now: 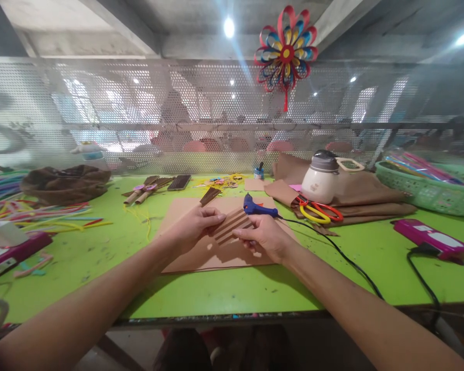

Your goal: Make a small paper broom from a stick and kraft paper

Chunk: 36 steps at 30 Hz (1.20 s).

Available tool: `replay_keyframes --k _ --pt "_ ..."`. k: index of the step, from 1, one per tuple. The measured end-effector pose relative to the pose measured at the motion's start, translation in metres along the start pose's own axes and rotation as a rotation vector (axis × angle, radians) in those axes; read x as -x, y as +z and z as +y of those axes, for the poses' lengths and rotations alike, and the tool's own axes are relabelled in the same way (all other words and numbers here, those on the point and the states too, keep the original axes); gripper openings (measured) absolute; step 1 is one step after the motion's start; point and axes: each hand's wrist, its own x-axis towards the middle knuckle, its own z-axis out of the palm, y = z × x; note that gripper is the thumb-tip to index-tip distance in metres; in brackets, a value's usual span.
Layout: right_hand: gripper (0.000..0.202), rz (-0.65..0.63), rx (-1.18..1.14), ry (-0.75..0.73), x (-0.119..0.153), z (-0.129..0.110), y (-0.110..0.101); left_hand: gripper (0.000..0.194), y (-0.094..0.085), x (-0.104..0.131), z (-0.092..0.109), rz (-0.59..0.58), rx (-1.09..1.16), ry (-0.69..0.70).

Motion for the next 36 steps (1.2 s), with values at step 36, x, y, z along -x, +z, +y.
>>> replay_keyframes --k 36 --pt "0.025 -0.033 0.054 -0.004 0.0016 0.0014 0.0021 0.03 -0.0002 -0.0012 -0.0015 0.088 0.175 -0.041"
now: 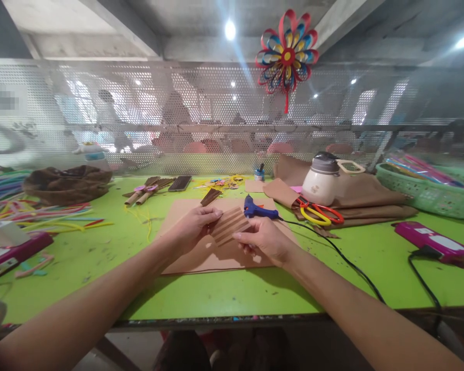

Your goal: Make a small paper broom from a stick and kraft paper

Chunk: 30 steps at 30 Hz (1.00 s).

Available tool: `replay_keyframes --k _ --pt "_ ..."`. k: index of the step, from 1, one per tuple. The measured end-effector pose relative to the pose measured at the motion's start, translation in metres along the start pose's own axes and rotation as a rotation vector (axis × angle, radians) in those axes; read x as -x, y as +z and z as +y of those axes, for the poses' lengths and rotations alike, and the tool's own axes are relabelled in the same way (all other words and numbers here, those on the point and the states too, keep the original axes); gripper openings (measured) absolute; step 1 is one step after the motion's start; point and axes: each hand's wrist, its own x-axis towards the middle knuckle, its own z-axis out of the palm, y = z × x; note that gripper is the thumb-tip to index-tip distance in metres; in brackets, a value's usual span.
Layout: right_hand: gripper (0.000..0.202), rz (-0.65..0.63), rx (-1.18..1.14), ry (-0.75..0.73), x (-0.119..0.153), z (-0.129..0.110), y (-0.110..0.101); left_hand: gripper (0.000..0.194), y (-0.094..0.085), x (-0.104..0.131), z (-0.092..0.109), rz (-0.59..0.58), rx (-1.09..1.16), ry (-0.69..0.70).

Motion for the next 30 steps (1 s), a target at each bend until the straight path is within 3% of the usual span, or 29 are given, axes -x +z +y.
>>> replay_keyframes --k 4,8,9,11,13,16,19,30 --pt "0.02 0.088 0.2 -0.1 -0.002 -0.001 0.0 0.029 -0.001 -0.001 0.0 -0.007 -0.092 0.037" --pt "0.01 0.256 0.623 -0.349 -0.004 -0.001 -0.002 0.025 -0.003 -0.005 -0.002 0.233 -0.185 0.063" --pt "0.008 0.302 0.739 -0.413 -0.004 0.0 -0.002 0.027 -0.003 -0.004 -0.002 0.248 -0.175 0.06" --pt "0.006 0.382 0.957 -0.519 -0.006 0.001 -0.001 0.033 0.0 -0.003 -0.004 0.142 -0.12 0.034" --pt "0.007 0.416 1.139 -0.591 -0.007 0.002 0.003 0.039 0.005 0.0 -0.006 -0.047 -0.045 -0.006" --pt "0.003 0.359 1.315 -0.655 -0.007 0.003 0.011 0.043 0.013 0.004 -0.008 -0.222 0.065 -0.036" --pt "0.008 0.299 1.392 -0.715 -0.004 0.002 0.018 0.038 0.015 0.006 -0.009 -0.275 0.156 -0.007" --pt "0.018 0.111 1.41 -0.849 0.002 0.005 0.02 0.011 0.008 0.002 -0.01 -0.102 0.176 -0.115"
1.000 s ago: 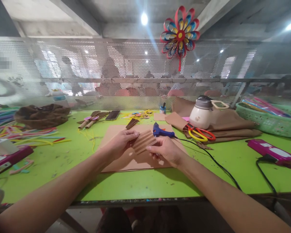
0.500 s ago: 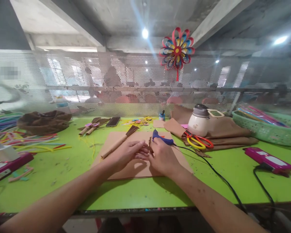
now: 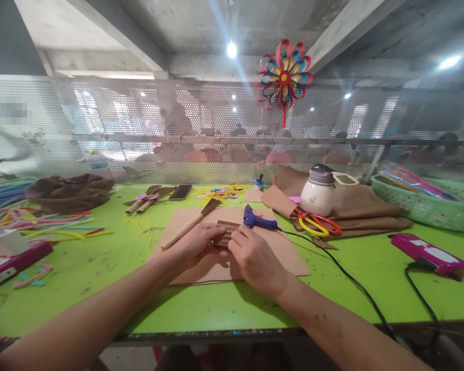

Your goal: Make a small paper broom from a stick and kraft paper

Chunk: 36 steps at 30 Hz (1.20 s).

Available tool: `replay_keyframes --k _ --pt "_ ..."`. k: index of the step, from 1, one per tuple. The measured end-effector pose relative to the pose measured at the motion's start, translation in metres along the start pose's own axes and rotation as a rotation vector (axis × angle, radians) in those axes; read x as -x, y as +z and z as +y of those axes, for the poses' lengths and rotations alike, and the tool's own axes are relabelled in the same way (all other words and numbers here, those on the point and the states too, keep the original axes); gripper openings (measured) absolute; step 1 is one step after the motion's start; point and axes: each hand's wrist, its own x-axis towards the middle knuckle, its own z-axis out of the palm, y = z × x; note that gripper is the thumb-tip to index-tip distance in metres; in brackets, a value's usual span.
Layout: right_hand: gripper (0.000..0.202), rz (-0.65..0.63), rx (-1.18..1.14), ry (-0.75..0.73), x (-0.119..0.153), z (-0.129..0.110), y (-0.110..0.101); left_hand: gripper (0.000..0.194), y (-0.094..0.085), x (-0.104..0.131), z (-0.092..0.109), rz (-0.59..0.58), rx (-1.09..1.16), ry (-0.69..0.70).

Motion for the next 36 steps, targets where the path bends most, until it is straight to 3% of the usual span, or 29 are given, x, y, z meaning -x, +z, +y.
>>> replay_keyframes --k 5,10,13,16,18,21,28,36 --pt "0.021 0.011 0.004 -0.047 -0.001 -0.002 -0.001 0.015 0.001 0.0 0.0 -0.068 0.054 -0.038" --pt "0.019 0.106 -0.116 -0.017 -0.003 0.0 0.0 0.016 -0.003 -0.003 0.001 -0.022 0.022 -0.049" --pt "0.017 0.244 -0.209 0.137 -0.004 0.013 -0.003 0.019 -0.011 -0.006 0.009 0.133 -0.051 0.037" --pt "0.016 0.342 -0.26 0.436 -0.006 0.04 -0.011 0.021 -0.023 -0.01 0.017 0.292 -0.129 0.151" --pt "0.017 0.304 -0.266 0.61 -0.008 0.061 -0.017 0.024 -0.029 -0.011 0.021 0.332 -0.166 0.211" --pt "0.019 0.249 -0.243 0.696 -0.013 0.087 -0.022 0.028 -0.033 -0.012 0.023 0.354 -0.187 0.258" --pt "0.018 0.054 -0.16 0.658 -0.019 0.093 -0.024 0.027 -0.029 -0.01 0.025 0.386 -0.191 0.249" --pt "0.027 -0.185 0.094 0.871 0.033 0.157 -0.072 0.025 -0.022 0.0 0.033 0.413 -0.199 0.244"
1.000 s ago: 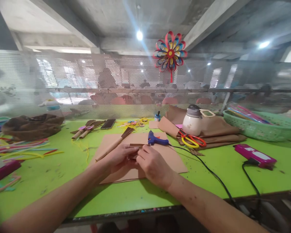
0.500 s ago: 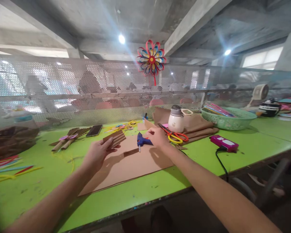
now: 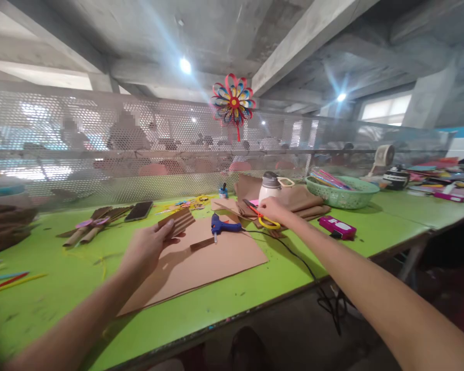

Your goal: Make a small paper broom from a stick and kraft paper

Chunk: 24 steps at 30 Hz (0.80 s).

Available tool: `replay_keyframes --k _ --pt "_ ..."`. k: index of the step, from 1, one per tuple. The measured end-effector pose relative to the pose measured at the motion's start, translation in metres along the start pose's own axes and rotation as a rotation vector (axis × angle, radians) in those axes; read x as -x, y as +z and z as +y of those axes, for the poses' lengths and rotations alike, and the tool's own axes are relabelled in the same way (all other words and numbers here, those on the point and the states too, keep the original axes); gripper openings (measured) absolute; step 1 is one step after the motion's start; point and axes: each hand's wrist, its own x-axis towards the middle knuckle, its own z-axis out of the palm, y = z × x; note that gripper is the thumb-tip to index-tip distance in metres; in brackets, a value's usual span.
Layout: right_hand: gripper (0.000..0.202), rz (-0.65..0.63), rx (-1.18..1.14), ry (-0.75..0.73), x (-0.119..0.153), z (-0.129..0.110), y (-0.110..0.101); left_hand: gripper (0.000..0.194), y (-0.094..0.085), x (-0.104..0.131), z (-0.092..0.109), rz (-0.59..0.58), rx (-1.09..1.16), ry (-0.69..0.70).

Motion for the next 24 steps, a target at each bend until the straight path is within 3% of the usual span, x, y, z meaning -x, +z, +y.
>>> replay_keyframes --k 5,13,20,24 --pt "0.025 -0.179 0.149 0.127 -0.004 0.03 0.011 0.027 0.005 0.014 0.013 -0.004 -0.082 0.007" --pt "0.029 -0.361 0.248 0.226 -0.02 0.034 0.04 0.029 0.0 0.01 0.009 0.018 -0.11 0.02" --pt "0.031 -0.417 0.255 0.273 -0.028 0.024 0.026 0.024 -0.003 0.004 -0.001 0.024 -0.058 0.066" --pt "0.028 -0.421 0.271 0.281 -0.022 0.032 0.009 0.025 -0.004 0.002 -0.004 0.004 -0.053 0.065"
